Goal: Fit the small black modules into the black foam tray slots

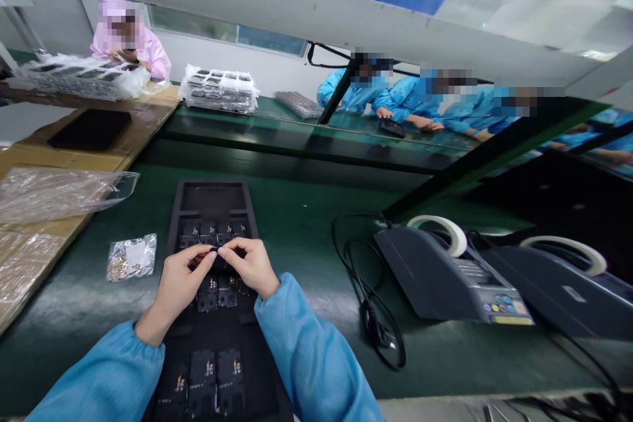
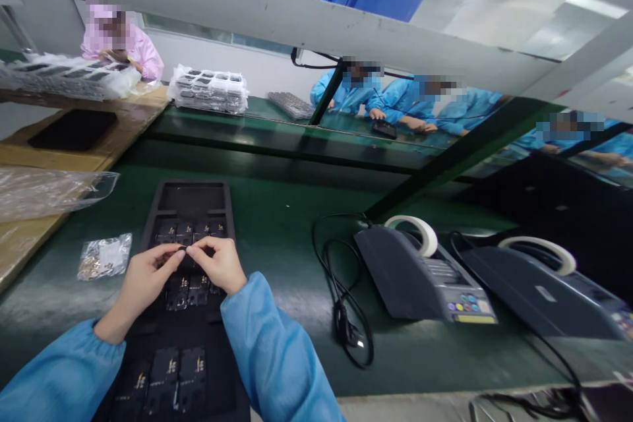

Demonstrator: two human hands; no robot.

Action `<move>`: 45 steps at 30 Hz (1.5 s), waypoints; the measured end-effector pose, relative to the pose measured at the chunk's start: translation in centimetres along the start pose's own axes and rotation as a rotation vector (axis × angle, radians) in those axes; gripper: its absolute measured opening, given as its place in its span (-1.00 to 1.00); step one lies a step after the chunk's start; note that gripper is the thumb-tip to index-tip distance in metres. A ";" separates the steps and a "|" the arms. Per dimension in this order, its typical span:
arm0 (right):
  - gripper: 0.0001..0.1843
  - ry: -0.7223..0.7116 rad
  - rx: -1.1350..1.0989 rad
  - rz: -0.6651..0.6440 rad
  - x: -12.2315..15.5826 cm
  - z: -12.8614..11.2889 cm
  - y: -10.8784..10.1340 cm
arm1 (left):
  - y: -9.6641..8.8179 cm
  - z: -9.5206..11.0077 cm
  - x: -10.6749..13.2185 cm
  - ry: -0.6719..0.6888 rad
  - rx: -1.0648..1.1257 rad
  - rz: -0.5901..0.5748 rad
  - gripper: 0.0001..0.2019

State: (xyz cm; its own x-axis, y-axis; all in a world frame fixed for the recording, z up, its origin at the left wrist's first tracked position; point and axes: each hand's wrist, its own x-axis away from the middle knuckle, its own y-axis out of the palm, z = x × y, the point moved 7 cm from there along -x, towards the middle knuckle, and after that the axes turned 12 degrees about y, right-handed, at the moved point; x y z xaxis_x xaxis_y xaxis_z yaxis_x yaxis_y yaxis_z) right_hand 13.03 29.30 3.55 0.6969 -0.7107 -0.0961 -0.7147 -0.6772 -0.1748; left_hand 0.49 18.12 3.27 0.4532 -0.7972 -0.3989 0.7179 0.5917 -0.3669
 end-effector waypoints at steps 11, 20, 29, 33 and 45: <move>-0.72 0.002 -0.007 -0.013 -0.1 0.3 0.1 | 0.1 -0.7 0.1 -0.028 0.013 -0.001 -0.68; -0.72 -0.001 -0.016 -0.017 -0.2 0.5 0.2 | 0.0 -0.7 0.2 -0.028 0.010 0.015 -0.66; -0.65 -0.024 -0.010 -0.009 -0.3 0.1 0.2 | -0.1 -0.8 0.2 -0.044 0.014 0.014 -0.65; -0.62 -0.017 -0.040 -0.025 -0.3 -0.3 0.3 | 0.0 -0.3 0.0 -0.056 0.017 0.010 -0.67; -0.55 0.094 -0.506 0.129 -2.0 2.4 -1.2 | 1.1 5.9 2.2 -0.194 0.095 -0.594 -0.77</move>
State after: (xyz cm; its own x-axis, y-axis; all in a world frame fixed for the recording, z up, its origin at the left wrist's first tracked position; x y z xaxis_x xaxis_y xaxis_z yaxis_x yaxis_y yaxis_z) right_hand 12.62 31.99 1.65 0.6094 -0.7929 0.0064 -0.7498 -0.5736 0.3297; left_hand 5.43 16.30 6.95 0.0440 -0.9989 0.0133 0.9162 0.0350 -0.3991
